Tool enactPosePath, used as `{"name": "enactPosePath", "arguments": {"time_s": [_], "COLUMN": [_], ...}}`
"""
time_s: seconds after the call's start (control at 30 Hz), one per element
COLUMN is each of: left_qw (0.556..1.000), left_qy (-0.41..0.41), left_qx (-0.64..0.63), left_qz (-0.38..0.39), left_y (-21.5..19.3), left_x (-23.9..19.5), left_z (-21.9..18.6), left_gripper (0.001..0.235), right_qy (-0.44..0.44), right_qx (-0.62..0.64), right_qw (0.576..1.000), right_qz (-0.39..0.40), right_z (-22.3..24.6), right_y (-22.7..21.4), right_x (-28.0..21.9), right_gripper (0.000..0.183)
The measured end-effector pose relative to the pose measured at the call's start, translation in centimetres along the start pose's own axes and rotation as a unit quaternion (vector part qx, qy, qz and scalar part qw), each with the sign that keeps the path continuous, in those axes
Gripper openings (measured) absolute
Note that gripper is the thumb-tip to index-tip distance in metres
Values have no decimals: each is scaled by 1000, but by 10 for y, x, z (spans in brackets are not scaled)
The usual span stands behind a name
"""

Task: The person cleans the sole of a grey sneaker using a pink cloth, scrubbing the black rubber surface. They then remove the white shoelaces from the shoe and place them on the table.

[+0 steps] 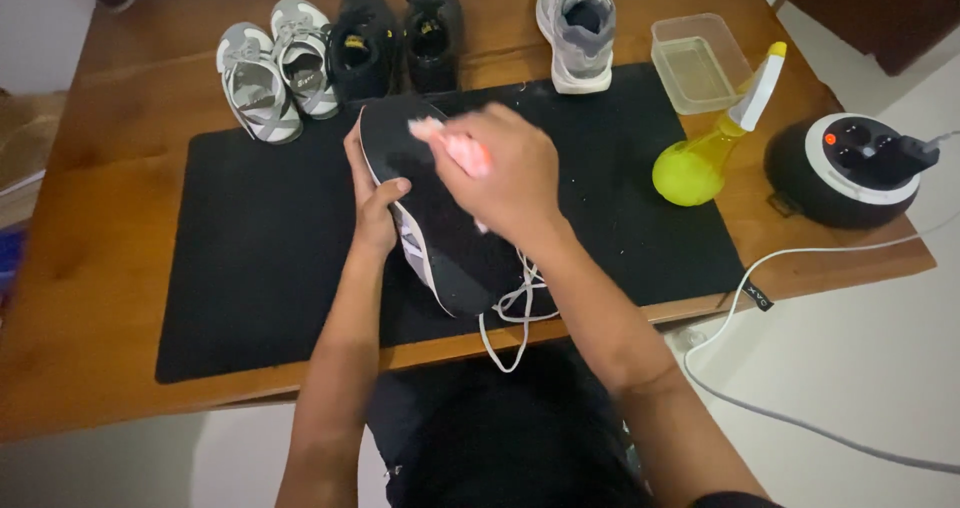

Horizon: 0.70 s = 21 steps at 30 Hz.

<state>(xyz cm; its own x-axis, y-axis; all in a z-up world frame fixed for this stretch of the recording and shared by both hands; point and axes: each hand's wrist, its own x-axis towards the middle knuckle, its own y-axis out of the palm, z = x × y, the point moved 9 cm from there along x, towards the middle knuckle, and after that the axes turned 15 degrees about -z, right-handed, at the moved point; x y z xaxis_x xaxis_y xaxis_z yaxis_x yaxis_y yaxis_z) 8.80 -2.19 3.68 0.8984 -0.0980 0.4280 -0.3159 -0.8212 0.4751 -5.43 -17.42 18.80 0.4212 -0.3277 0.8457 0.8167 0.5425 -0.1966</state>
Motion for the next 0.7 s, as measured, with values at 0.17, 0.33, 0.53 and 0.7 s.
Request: {"name": "enactPosePath", "arguments": {"time_s": [0.17, 0.33, 0.53, 0.7], "left_qw": [1000, 999, 999, 997], "left_qy": [1, 7, 5, 68], "left_qx": [-20, -54, -51, 22], "left_qz": [-5, -5, 1, 15], "left_y": [-5, 8, 21, 24], "left_x": [1, -2, -8, -13], "left_z": [1, -16, -22, -33], "left_gripper": [81, 79, 82, 82], "right_qy": [9, 36, 131, 69], "right_qx": [-49, -118, -150, -158], "right_qw": [996, 979, 963, 975], "right_qz": [74, 164, 179, 138], "right_z": [-19, -46, -66, -54], "right_y": [57, 81, 64, 62], "right_x": [16, 6, 15, 21], "right_gripper": [12, 18, 29, 37]}}
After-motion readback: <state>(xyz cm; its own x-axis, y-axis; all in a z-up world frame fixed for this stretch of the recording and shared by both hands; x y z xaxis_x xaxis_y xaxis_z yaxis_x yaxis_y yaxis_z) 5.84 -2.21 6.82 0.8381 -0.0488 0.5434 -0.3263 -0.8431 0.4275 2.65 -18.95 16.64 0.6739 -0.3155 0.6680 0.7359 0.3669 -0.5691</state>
